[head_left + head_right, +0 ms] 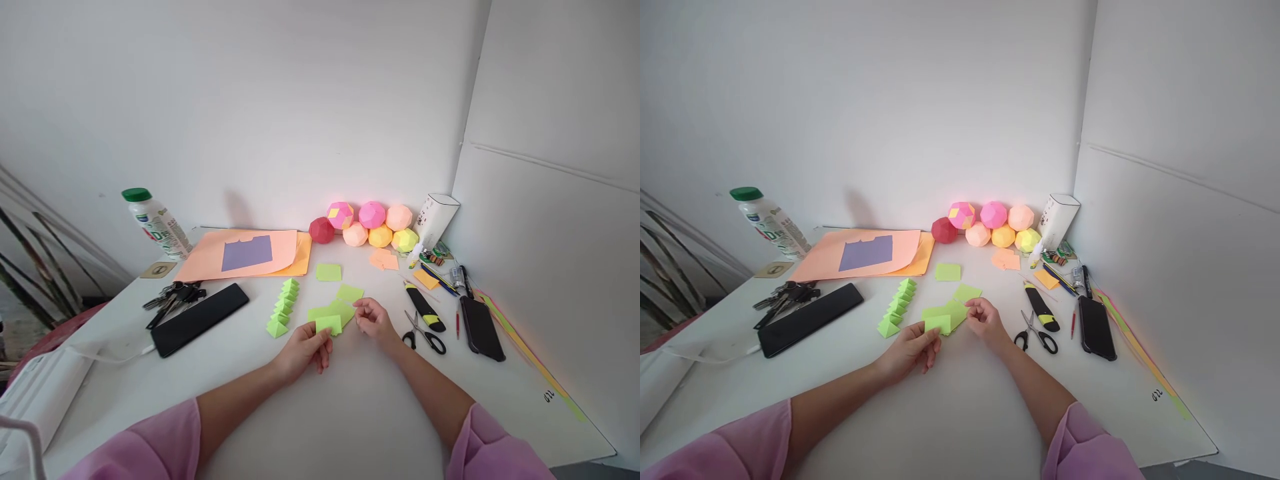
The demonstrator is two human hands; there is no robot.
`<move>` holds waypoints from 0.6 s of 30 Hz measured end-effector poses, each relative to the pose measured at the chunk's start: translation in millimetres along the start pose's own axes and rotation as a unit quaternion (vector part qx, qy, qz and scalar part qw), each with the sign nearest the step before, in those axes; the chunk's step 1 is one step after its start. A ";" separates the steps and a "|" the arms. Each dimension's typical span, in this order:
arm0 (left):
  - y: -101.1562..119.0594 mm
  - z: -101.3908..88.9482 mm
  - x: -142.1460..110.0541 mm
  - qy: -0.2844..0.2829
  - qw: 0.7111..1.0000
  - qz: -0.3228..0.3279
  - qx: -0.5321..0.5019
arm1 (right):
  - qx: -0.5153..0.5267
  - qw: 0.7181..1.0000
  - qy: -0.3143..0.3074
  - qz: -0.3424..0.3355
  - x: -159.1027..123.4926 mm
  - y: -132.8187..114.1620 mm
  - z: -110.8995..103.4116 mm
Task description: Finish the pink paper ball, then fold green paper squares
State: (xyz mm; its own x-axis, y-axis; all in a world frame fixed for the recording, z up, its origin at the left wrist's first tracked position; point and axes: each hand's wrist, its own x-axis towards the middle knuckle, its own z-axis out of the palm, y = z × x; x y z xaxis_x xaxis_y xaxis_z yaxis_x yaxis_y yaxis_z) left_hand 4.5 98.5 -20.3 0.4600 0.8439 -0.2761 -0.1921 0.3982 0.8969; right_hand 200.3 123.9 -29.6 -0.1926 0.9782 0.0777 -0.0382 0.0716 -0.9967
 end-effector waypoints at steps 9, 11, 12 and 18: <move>-4.4 3.4 -2.0 -0.029 0.997 0.024 0.064 | -0.011 0.994 -0.109 0.027 -16.8 5.2 24.1; -4.5 4.5 -3.1 -0.031 0.996 0.022 0.080 | -0.041 0.993 -0.099 0.043 -17.7 6.0 24.9; -4.2 5.1 -3.7 -0.028 0.995 0.020 0.089 | -0.050 0.993 -0.094 0.051 -17.7 5.2 24.9; -3.4 5.7 -5.2 -0.025 0.994 0.014 0.106 | 0.013 0.991 -0.101 0.081 -14.0 -3.5 24.3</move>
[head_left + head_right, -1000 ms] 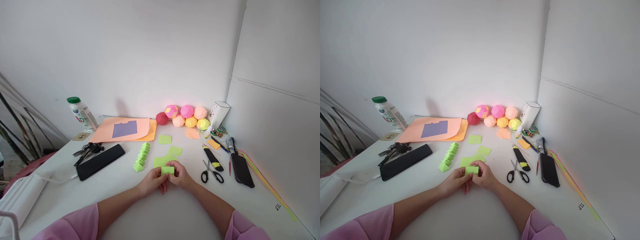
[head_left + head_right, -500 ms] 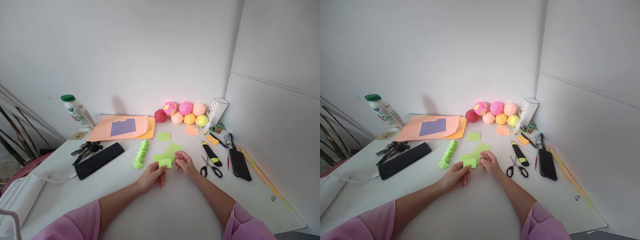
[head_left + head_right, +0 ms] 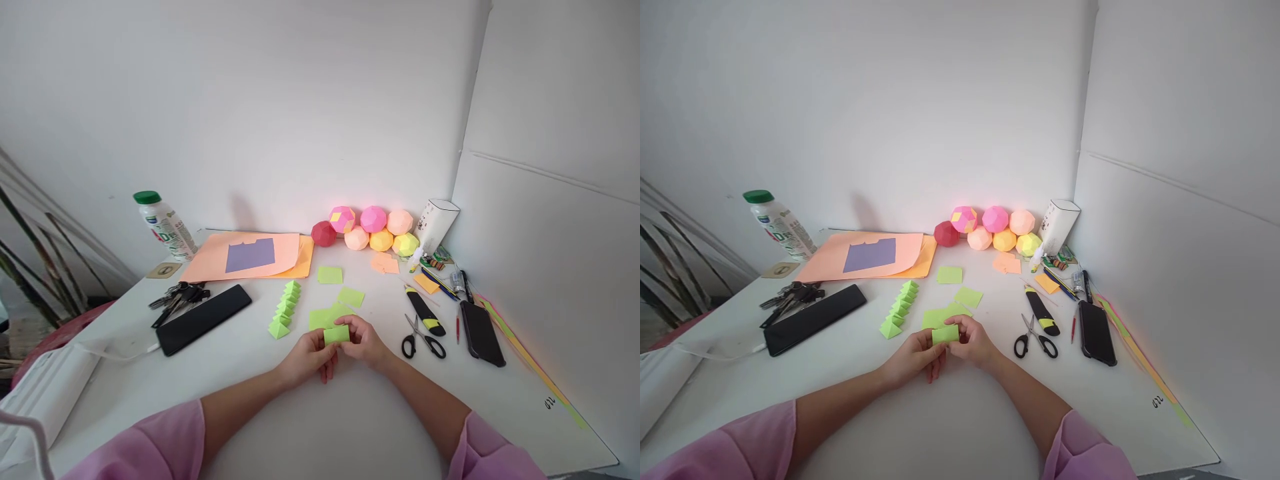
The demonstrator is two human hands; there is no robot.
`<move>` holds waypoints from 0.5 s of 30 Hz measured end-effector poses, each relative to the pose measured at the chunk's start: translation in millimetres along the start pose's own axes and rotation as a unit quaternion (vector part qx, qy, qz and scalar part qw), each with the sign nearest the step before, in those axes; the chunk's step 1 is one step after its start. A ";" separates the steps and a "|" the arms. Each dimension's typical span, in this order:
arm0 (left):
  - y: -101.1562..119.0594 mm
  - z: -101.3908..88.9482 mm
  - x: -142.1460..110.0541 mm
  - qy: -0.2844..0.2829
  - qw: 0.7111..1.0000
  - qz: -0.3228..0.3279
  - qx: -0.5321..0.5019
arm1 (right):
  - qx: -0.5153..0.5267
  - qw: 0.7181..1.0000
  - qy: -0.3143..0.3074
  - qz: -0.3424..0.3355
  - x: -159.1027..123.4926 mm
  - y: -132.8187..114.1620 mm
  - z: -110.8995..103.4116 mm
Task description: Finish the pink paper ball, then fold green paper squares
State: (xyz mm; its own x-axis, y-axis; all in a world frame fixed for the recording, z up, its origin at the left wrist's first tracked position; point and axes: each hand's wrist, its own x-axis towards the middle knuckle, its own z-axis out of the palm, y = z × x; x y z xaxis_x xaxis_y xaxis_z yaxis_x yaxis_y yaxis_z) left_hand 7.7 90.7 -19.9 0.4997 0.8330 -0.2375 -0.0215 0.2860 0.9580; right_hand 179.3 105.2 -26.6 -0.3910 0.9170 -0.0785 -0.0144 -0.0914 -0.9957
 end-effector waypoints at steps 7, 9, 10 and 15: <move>1.6 -1.3 -0.1 0.001 1.000 0.001 -0.023 | 0.050 0.999 0.006 0.002 4.6 1.7 -2.0; 1.9 -1.3 0.3 0.007 0.999 0.000 -0.034 | 0.053 0.998 0.015 0.006 4.1 -0.3 -1.9; 1.6 -1.4 0.7 0.011 0.999 0.000 -0.040 | 0.057 0.998 0.022 0.009 3.8 -1.6 -1.9; -1.5 -2.5 2.6 0.031 0.997 -0.002 -0.067 | 0.071 0.996 0.043 0.016 4.3 -3.8 -4.3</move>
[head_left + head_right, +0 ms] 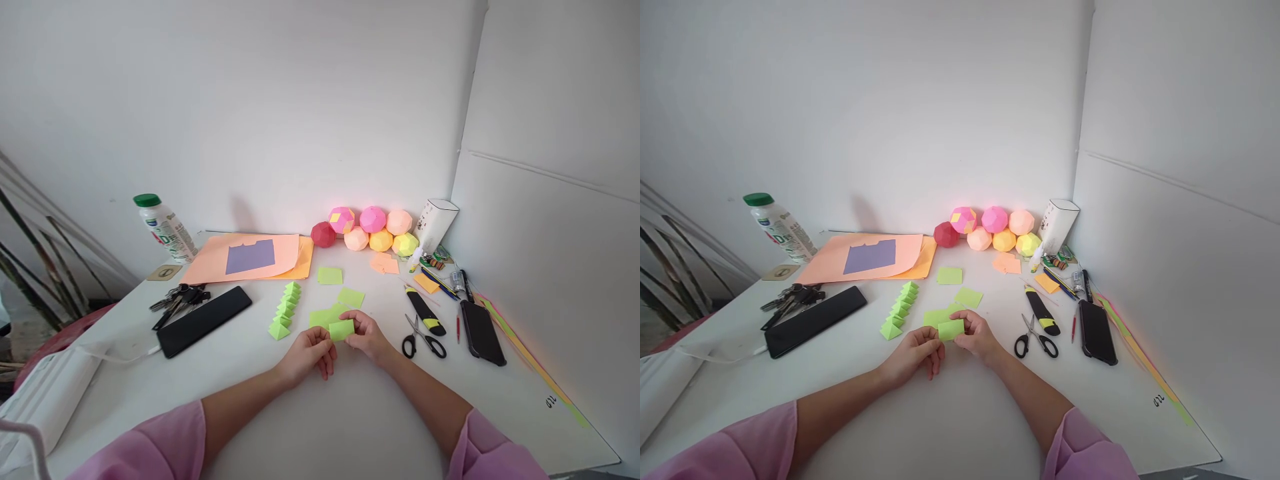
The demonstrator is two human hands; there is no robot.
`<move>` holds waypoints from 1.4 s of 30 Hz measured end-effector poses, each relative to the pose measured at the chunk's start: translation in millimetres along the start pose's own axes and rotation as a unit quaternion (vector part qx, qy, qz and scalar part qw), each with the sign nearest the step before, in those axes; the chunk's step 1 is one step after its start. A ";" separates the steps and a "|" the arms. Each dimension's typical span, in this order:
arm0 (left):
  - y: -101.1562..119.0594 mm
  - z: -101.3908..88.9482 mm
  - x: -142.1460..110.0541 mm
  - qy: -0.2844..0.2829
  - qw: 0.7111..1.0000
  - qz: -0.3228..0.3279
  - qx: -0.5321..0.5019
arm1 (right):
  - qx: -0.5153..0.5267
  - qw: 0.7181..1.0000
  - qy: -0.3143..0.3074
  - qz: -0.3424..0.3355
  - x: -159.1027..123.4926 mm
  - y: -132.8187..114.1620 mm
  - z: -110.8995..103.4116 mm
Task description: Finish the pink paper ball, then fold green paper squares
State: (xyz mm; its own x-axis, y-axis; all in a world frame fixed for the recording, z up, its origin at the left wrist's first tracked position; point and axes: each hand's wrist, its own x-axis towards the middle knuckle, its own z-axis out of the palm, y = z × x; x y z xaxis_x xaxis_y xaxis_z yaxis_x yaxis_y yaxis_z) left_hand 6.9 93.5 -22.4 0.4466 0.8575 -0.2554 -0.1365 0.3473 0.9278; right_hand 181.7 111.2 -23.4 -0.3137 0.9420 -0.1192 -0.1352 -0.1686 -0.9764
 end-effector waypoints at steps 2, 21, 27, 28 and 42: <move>-0.2 -0.8 -0.1 0.004 1.000 0.004 -0.018 | -0.003 1.000 0.000 -0.003 1.4 1.6 -1.5; -1.9 -2.5 2.2 0.005 0.997 0.031 -0.068 | -0.055 0.996 0.013 -0.062 0.8 7.1 -1.4; -2.9 -2.4 3.0 0.009 0.997 0.033 -0.062 | -0.038 0.997 0.015 -0.059 -0.6 3.6 -1.4; -3.0 -2.5 3.0 0.008 0.998 0.033 -0.061 | -0.042 0.997 0.012 -0.058 -0.7 3.8 -1.6; -2.1 -1.9 2.4 0.007 0.998 0.040 -0.045 | -0.032 0.998 -0.015 -0.052 -0.3 3.0 -0.8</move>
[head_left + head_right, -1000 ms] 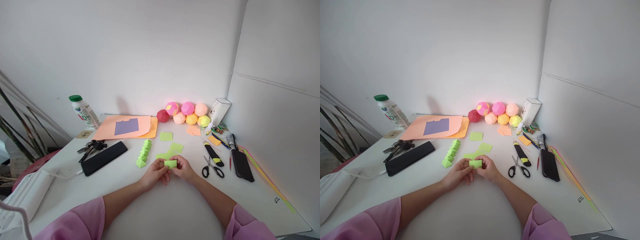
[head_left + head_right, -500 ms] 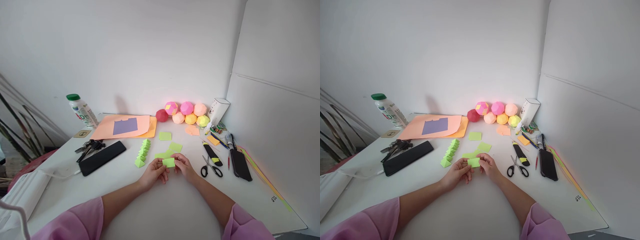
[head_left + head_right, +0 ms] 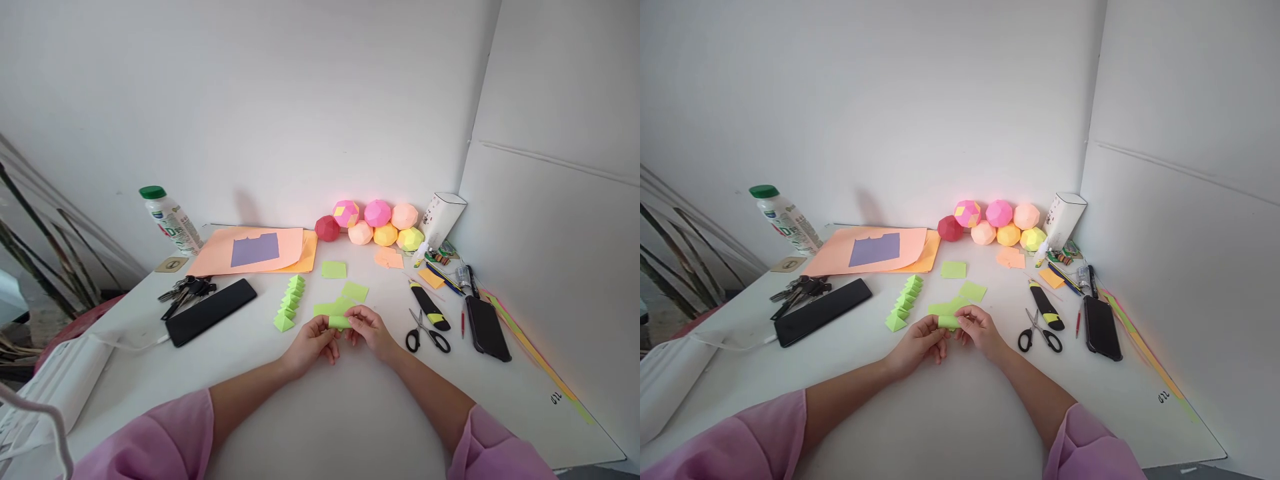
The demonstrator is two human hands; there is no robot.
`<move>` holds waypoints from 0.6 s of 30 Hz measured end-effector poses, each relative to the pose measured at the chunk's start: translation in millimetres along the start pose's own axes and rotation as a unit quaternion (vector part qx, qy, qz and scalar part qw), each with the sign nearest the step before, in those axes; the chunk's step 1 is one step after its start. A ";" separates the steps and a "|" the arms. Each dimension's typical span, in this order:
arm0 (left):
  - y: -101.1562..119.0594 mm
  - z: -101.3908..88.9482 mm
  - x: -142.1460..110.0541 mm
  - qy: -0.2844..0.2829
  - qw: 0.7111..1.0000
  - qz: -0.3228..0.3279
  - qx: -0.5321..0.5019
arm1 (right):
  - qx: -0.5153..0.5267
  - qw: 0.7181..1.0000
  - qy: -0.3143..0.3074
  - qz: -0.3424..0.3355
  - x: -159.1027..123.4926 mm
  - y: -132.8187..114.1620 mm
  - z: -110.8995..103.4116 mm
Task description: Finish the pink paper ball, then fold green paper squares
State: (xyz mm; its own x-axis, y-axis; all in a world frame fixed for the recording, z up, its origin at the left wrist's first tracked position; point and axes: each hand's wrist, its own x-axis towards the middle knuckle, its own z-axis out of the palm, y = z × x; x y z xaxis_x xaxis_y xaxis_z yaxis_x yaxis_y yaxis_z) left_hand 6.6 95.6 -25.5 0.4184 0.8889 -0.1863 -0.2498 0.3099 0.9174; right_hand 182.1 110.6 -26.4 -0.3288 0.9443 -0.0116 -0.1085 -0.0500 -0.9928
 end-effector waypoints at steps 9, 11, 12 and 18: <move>3.3 0.2 -1.9 0.004 1.000 -0.007 0.029 | -0.024 0.998 -0.040 -0.047 1.9 4.9 -2.5; 2.6 -0.2 -1.5 0.006 0.999 -0.009 0.040 | -0.036 0.997 -0.045 -0.058 1.9 5.1 -2.3; 2.4 -0.4 -1.4 0.006 0.999 -0.009 0.040 | -0.041 0.996 -0.045 -0.061 1.8 5.2 -2.2; 2.8 -0.4 -2.3 0.000 0.999 -0.005 0.043 | -0.063 0.996 -0.041 -0.050 1.1 3.8 -2.2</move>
State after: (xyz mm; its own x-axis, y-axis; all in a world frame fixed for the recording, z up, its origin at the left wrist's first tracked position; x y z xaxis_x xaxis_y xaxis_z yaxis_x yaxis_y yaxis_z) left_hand 4.6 94.5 -22.6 0.4203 0.8859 -0.1965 -0.1685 0.2890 0.9424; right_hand 183.4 112.2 -30.5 -0.3986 0.9125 0.0926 -0.0269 0.0893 -0.9956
